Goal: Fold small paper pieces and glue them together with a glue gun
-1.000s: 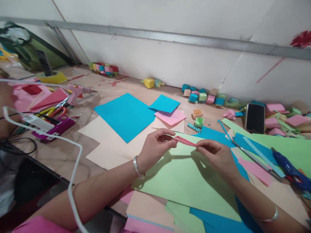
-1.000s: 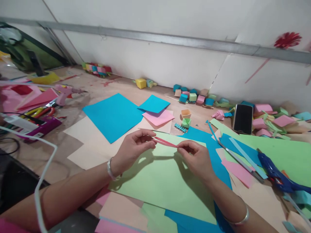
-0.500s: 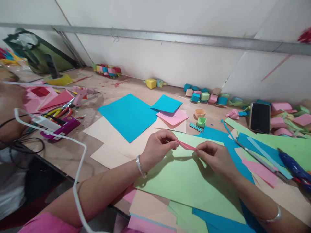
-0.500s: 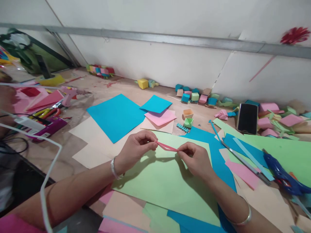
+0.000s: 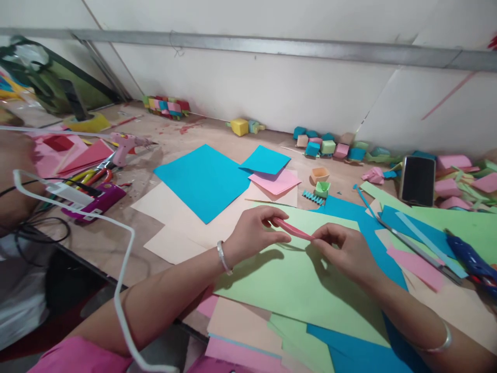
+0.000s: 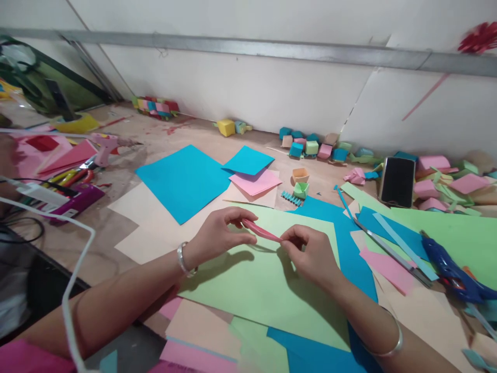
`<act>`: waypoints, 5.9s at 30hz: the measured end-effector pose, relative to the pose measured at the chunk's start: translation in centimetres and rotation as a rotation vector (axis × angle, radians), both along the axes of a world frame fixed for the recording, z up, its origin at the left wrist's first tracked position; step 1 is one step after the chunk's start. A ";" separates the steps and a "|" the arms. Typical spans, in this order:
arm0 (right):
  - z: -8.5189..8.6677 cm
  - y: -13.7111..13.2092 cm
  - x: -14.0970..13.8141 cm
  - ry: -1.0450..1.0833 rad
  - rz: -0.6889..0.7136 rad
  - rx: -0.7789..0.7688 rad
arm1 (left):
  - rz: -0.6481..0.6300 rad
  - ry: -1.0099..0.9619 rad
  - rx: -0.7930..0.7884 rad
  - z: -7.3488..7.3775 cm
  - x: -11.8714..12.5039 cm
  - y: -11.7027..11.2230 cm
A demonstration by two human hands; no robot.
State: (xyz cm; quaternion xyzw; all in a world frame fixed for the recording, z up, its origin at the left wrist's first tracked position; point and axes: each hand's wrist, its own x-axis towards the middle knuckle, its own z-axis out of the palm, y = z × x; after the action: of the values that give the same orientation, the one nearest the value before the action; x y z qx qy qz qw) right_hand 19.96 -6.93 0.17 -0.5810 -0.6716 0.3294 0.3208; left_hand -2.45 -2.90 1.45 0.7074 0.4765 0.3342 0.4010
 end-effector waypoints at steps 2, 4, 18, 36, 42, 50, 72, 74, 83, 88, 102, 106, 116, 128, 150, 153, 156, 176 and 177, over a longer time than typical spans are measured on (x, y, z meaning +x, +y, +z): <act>0.0 -0.2 -0.1 -0.044 0.022 0.054 | -0.017 0.062 0.084 -0.2 0.0 -0.1; -0.1 -0.5 -0.3 -0.091 0.046 0.141 | -0.050 0.094 0.144 -0.3 0.1 -0.3; 0.2 0.2 1.0 -0.143 0.187 0.192 | -0.052 0.097 0.007 0.0 -0.1 0.1; 0.1 1.0 1.6 -0.089 0.093 0.079 | -0.122 0.184 0.327 0.1 -0.5 0.5; 0.2 1.3 2.0 -0.098 0.131 0.129 | -0.041 0.150 0.222 0.9 -0.6 0.6; 0.1 1.1 2.0 -0.117 0.130 0.251 | 0.014 0.165 0.133 0.5 -0.6 0.6; 1.0 -0.3 -0.6 0.245 -0.014 -0.108 | -0.293 -0.033 -0.324 0.1 1.3 -1.9; 1.1 -0.4 -0.8 0.379 -0.027 -0.227 | -0.370 -0.125 -0.504 0.0 1.3 -2.2; 1.0 -1.4 -1.9 0.456 0.067 -0.414 | -0.309 -0.193 -0.526 -0.1 1.2 -2.4; 1.3 -1.7 -2.3 0.407 0.039 -0.335 | -0.304 -0.146 -0.488 0.0 1.4 -3.0; 0.6 -1.8 -2.6 0.365 -0.032 -0.081 | -0.356 -0.273 -0.668 0.1 1.6 -2.8; 0.3 -1.9 -2.4 0.288 -0.027 0.054 | -0.417 -0.174 -0.703 0.4 1.4 -2.6; 0.2 -2.2 -2.2 0.073 0.067 0.380 | -0.536 -0.211 -0.834 -0.1 1.0 -2.2; -0.1 -1.9 -2.1 0.137 0.075 0.251 | -0.490 -0.235 -0.852 0.0 1.2 -2.6; 0.1 -1.7 -1.9 0.199 0.007 0.167 | -0.535 -0.193 -0.833 -0.1 1.1 -2.6; -0.1 -1.6 -1.9 0.306 -0.092 0.068 | -0.530 -0.199 -0.848 0.0 1.1 -2.8; -0.1 -1.4 -2.1 0.421 -0.147 -0.036 | -0.524 -0.178 -0.861 0.1 1.0 -2.8; 0.3 -0.6 -1.8 0.817 -0.194 -0.298 | -0.361 0.132 -0.111 0.0 1.2 -3.0; 0.3 -0.6 -1.8 0.811 -0.185 -0.289 | -0.316 0.131 -0.053 0.1 1.2 -3.1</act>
State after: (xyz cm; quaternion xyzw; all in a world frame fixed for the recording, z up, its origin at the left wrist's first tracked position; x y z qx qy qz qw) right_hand 18.12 -7.55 0.51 -0.5013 -0.3837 0.5913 0.5018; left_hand -1.23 -5.96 1.50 0.7829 0.3931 0.2074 0.4353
